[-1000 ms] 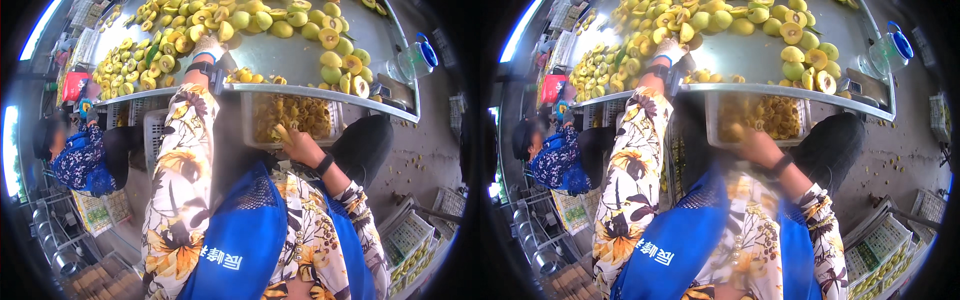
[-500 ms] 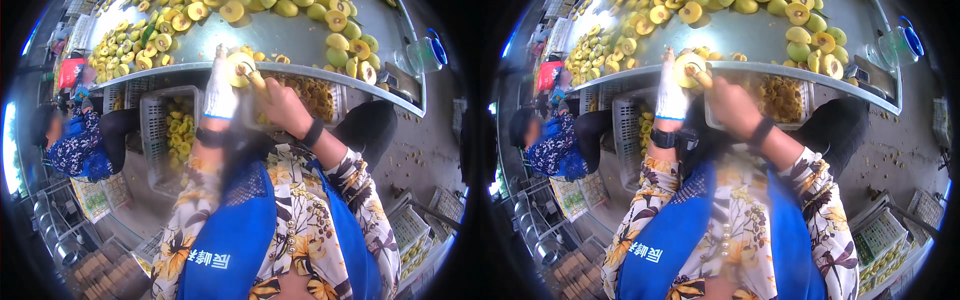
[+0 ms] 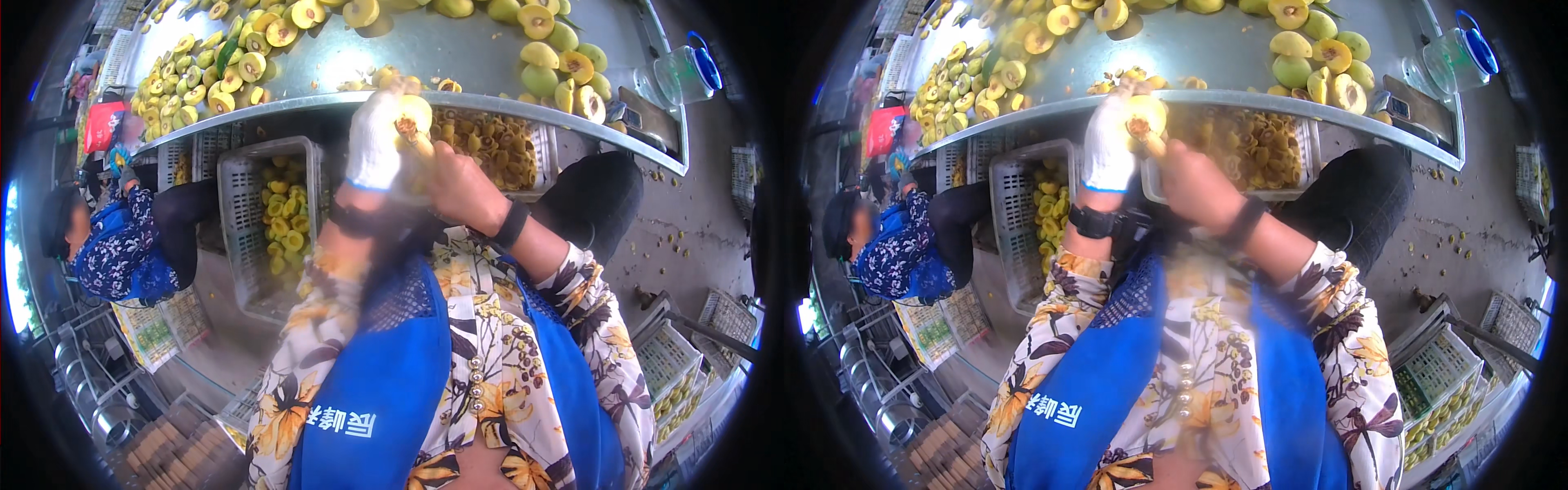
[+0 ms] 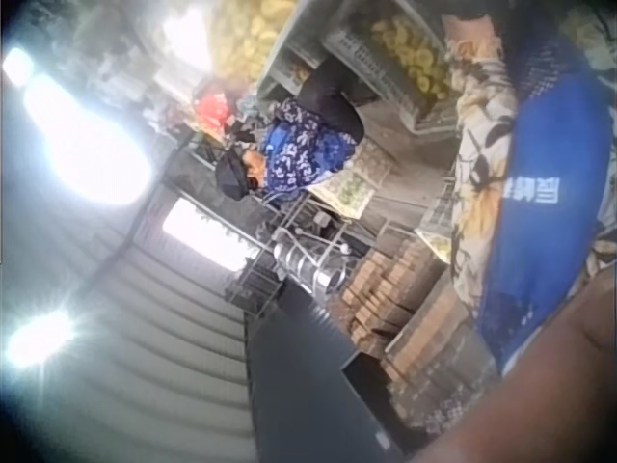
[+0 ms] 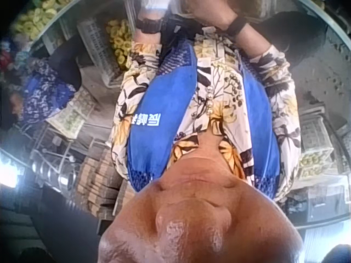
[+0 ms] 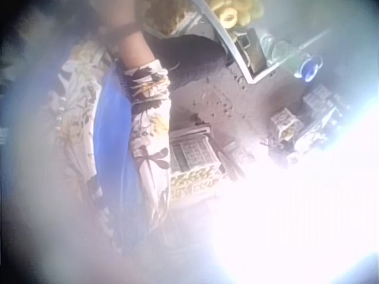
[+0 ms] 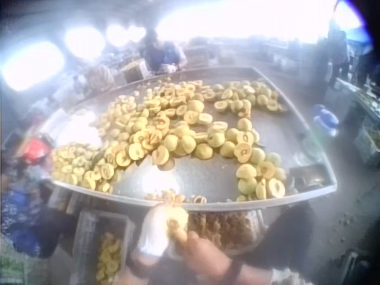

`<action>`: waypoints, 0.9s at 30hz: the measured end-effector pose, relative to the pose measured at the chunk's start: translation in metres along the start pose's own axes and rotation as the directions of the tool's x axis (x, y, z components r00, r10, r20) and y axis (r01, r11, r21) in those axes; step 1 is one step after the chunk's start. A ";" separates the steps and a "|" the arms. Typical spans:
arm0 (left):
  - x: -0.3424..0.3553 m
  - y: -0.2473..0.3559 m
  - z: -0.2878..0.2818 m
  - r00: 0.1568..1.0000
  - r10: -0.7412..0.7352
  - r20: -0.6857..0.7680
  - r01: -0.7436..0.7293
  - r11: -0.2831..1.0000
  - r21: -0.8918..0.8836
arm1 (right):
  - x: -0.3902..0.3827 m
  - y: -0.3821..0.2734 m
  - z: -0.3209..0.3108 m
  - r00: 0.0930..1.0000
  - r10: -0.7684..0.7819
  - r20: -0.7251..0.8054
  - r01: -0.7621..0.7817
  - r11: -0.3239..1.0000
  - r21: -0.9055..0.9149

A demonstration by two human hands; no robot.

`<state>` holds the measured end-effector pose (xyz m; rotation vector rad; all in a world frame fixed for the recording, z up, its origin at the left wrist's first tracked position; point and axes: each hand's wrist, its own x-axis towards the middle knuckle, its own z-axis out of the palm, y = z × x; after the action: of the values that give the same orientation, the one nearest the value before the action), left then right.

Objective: Removing the cores from halved fruit using a hand tool at an industrial processing table.

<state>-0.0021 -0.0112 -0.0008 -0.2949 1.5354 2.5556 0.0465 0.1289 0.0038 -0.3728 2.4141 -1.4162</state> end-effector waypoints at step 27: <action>-0.015 -0.001 0.017 0.983 -0.170 -0.069 0.169 0.985 -0.018 | -0.008 0.008 0.001 0.856 0.142 0.498 -0.460 0.650 0.605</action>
<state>0.0113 0.0036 0.0100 -0.4999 1.4506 2.4468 0.0540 0.1354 -0.0028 -0.0345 1.3510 -1.7473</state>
